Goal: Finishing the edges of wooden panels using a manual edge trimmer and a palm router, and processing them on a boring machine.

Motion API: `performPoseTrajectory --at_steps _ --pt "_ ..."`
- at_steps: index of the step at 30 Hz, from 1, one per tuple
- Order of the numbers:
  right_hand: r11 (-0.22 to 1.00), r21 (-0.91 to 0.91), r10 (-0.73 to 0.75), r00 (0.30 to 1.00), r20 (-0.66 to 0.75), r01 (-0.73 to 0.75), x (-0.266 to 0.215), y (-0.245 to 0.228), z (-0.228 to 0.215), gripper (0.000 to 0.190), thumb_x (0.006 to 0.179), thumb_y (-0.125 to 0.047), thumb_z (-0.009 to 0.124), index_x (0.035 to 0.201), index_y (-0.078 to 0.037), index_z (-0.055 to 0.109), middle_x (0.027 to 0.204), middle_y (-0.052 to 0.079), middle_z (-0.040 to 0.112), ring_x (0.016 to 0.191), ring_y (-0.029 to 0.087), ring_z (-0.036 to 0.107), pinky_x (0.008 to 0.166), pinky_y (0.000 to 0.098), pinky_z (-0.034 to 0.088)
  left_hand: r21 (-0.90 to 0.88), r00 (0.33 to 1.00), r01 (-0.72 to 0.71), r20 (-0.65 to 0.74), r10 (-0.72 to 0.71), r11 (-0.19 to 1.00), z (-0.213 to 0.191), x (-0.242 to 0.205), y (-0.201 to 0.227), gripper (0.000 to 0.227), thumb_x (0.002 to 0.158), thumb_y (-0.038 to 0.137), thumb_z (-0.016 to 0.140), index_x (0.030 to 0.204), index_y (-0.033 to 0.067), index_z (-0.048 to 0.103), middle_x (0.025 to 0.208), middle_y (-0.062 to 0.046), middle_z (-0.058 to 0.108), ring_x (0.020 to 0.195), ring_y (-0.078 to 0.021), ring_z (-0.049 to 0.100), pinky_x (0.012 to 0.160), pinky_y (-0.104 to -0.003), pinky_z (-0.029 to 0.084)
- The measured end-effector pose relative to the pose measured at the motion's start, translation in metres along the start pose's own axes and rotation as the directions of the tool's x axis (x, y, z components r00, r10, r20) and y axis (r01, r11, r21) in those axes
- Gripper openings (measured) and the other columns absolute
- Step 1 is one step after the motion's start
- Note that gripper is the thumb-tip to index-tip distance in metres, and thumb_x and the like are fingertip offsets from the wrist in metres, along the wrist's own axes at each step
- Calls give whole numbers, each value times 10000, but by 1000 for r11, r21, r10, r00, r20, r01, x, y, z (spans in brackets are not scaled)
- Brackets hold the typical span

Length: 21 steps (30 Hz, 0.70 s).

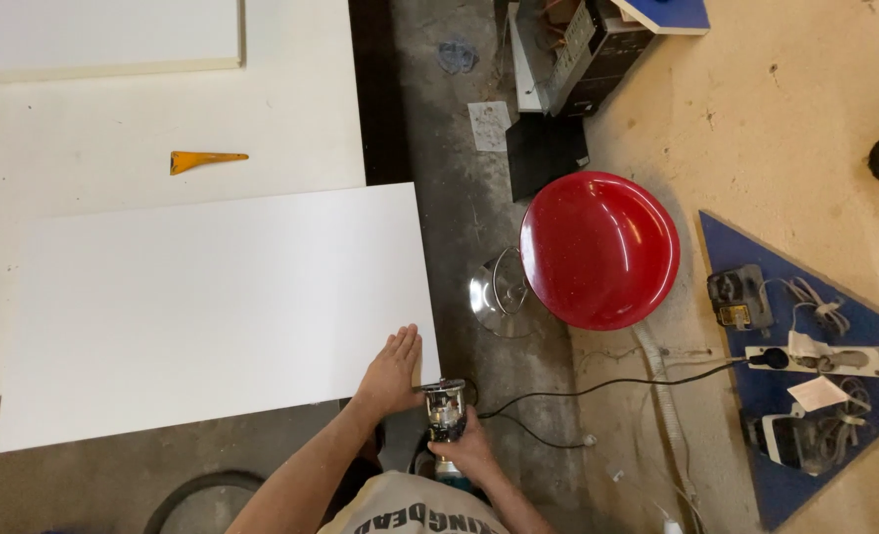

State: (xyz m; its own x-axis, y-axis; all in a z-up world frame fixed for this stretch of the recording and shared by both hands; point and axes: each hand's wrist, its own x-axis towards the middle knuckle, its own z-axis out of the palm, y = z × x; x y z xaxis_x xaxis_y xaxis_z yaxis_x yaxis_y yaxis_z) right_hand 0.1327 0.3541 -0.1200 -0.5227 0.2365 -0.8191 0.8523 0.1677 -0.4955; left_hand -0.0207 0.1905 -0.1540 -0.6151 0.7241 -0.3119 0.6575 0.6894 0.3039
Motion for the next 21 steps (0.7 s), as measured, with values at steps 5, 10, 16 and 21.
performPoseTrajectory --at_steps 5,10,16,21 --pt "999 6 -44 999 -4 44 -1 -3 -3 917 637 -290 910 1441 -224 474 1281 20 711 1156 178 669 933 308 532 10 999 25 44 -25 1000 -14 0 5 1224 804 588 793 1616 -34 121 1714 -221 21 1585 -347 39 1289 -444 52" --pt "999 34 -32 999 0 32 7 6 -3 979 608 -286 918 1471 -217 461 1312 17 699 1189 171 649 973 290 513 9 997 52 57 -53 999 -8 0 7 1192 827 560 785 1618 -29 117 1716 -217 9 1587 -342 30 1289 -446 55" --pt "996 83 -32 998 47 28 -4 -10 -9 969 649 -228 899 1501 -198 439 1356 32 668 1223 179 631 1010 310 495 45 999 36 -38 -34 998 16 6 1 1201 806 586 807 1603 -51 173 1701 -247 81 1571 -374 102 1280 -465 99" --pt "996 92 -17 998 64 11 8 -1 -7 892 653 -238 916 1437 -204 492 1325 44 695 1199 187 648 993 311 511 110 992 44 -121 -30 993 27 8 3 1206 786 572 833 1592 -63 199 1691 -254 132 1560 -386 149 1277 -471 131"
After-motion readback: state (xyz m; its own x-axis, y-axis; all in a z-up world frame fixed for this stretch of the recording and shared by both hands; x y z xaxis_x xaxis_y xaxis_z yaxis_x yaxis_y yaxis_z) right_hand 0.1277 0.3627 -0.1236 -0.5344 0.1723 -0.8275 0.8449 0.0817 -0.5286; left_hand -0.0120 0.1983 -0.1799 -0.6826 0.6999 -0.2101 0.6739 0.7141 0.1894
